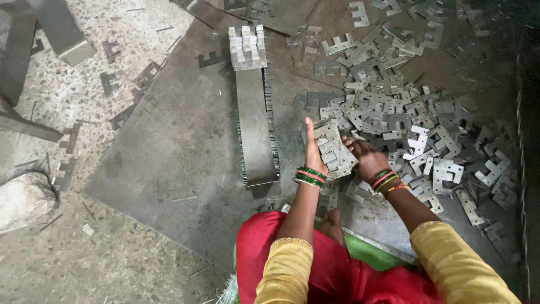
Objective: The person sorts and stacks E-shaped metal components on a floor workspace by hand, arranging them into a long vertical column.
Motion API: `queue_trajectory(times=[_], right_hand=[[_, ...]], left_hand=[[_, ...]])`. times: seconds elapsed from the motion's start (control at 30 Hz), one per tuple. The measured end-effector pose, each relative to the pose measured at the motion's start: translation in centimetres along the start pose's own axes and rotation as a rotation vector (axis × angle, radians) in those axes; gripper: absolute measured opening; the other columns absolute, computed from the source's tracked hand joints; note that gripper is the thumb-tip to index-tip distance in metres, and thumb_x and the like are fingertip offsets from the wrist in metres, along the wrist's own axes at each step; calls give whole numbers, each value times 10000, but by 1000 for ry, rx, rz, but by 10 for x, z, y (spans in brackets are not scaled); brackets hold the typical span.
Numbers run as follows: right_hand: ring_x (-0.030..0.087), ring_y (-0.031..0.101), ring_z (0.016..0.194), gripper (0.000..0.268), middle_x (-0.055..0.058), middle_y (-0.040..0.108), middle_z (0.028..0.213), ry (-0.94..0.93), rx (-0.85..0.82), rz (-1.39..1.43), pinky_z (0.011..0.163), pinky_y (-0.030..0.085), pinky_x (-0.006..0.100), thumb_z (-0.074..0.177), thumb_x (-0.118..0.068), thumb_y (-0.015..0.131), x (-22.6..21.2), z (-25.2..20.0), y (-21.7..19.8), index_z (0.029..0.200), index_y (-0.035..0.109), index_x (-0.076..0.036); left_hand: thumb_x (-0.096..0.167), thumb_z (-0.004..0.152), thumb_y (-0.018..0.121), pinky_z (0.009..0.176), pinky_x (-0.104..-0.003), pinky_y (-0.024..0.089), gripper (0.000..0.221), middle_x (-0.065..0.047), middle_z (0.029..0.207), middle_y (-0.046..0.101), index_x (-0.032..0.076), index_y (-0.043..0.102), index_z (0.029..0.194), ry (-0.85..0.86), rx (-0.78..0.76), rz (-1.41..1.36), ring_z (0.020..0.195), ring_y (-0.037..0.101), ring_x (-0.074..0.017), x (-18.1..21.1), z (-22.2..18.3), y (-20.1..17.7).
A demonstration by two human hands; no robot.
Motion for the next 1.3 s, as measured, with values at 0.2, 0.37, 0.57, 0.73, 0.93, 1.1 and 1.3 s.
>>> queue_trajectory(times=[0.2, 0.37, 0.57, 0.73, 0.93, 1.1, 1.3], right_hand=[[291, 747, 760, 222, 200, 739, 935, 599, 104, 421, 670, 633, 380, 1001, -73, 572, 48, -19, -69, 1212, 616, -21], [373, 671, 1018, 443, 251, 680, 1149, -51, 511, 267, 875, 597, 466, 797, 45, 666, 3, -52, -139, 1234, 597, 65], [376, 609, 1207, 521, 184, 653, 1338, -150, -60, -18, 1031, 456, 508, 790, 11, 591, -23, -66, -52, 1262, 688, -187], [313, 546, 1279, 439, 150, 624, 1324, -172, -240, -202, 1135, 338, 491, 771, -130, 577, -27, -59, -60, 1172, 705, -253], [200, 632, 1204, 228, 1, 694, 1186, 75, -169, -188, 1199, 433, 432, 974, -149, 583, 2, -61, -120, 1146, 702, -240], [385, 682, 1105, 421, 169, 710, 1081, -43, 491, -95, 1070, 496, 488, 757, -249, 735, -11, -74, -189, 1141, 627, -113], [455, 716, 1037, 650, 267, 718, 1155, 734, -305, 139, 904, 565, 544, 894, -438, 757, 55, -100, -39, 1322, 505, -20]], left_hand=[[819, 938, 578, 673, -426, 599, 744, -88, 822, 678, 98, 629, 1115, 3, -15, 149, 712, 696, -247, -10, 8, -15], [818, 861, 537, 685, -393, 588, 701, -9, 951, 722, 207, 623, 1195, -37, 115, 225, 791, 714, -159, -6, -1, -15], [776, 881, 626, 699, -400, 618, 748, -159, 928, 729, 81, 662, 1157, -159, -83, 267, 743, 729, -247, -23, -10, 5], [750, 849, 658, 727, -425, 640, 755, -154, 877, 726, 53, 661, 1139, -154, -53, 190, 739, 740, -262, -23, -15, -1], [653, 854, 759, 763, -511, 577, 753, -250, 995, 662, 38, 612, 1262, -7, 59, 357, 845, 661, -369, -19, 3, -23], [790, 772, 558, 1156, -464, 293, 1078, -56, 1657, 316, 188, 288, 1625, -74, 149, 448, 1477, 331, -231, -18, 2, -23], [794, 846, 561, 1197, -388, 202, 1078, -35, 1719, 249, 140, 277, 1654, 50, -4, 562, 1533, 238, -169, -23, 8, -19]])
Point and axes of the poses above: each hand's wrist, its own z-axis towards the middle knuckle, its own y-axis out of the palm, x = y × z, the point moved 8 cm from there along z, towards the middle knuckle
